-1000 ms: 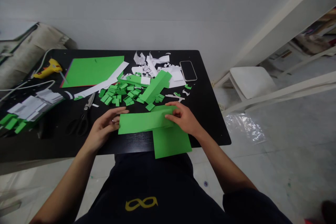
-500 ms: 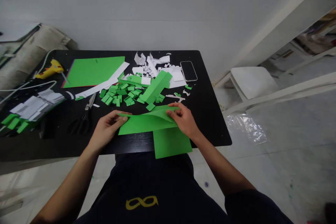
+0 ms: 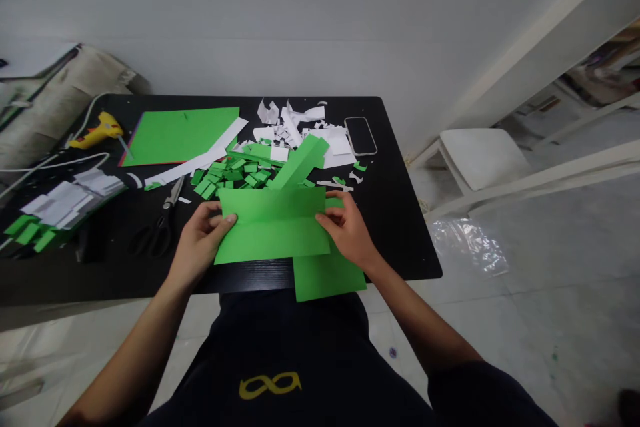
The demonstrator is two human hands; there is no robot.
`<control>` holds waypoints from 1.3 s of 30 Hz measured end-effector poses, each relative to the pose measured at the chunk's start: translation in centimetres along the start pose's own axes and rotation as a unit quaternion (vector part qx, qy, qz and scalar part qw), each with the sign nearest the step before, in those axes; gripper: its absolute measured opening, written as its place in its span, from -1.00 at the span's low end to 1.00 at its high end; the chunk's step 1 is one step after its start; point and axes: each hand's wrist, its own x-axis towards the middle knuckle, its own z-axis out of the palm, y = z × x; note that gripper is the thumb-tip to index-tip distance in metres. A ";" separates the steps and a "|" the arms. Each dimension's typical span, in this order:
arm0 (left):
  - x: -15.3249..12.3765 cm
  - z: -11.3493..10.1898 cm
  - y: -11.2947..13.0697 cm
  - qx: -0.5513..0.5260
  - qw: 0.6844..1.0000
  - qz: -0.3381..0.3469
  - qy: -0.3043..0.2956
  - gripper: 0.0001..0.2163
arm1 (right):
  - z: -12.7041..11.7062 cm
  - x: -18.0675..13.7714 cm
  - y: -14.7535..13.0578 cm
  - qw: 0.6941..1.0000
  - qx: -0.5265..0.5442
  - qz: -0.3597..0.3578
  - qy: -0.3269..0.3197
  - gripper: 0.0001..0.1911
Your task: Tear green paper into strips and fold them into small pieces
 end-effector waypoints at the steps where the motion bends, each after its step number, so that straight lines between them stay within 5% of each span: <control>1: 0.0 0.1 -0.1 -0.003 1.000 0.004 0.009 -0.50 | 0.0 -0.1 -0.2 1.000 0.004 -0.006 0.017 -0.51; 7: -0.5 0.4 0.7 0.042 0.995 0.077 0.039 -0.67 | -0.4 -0.1 -0.9 0.998 -0.015 -0.059 0.014 -0.77; 13: -0.7 0.1 1.5 0.090 0.988 0.125 0.017 -0.73 | -1.3 0.0 -1.1 0.999 0.014 -0.048 -0.005 -0.56; 19: -1.4 0.1 1.7 0.125 0.980 0.138 0.064 -0.74 | -1.3 -0.4 -1.3 0.997 -0.023 -0.067 0.041 -0.62; 27: -1.8 -0.4 3.4 0.216 0.928 0.298 0.062 -0.97 | -1.6 -0.5 -2.7 0.966 -0.150 -0.200 0.064 -0.86; 33: -3.2 1.4 4.9 0.198 0.924 0.316 -0.086 -0.95 | 0.7 -1.6 -6.8 0.928 -0.235 -0.274 -0.089 -0.85; 39: -3.4 3.8 5.0 0.171 0.934 0.301 -0.092 -0.92 | 3.1 -1.6 -8.6 0.935 -0.184 -0.258 -0.160 -0.88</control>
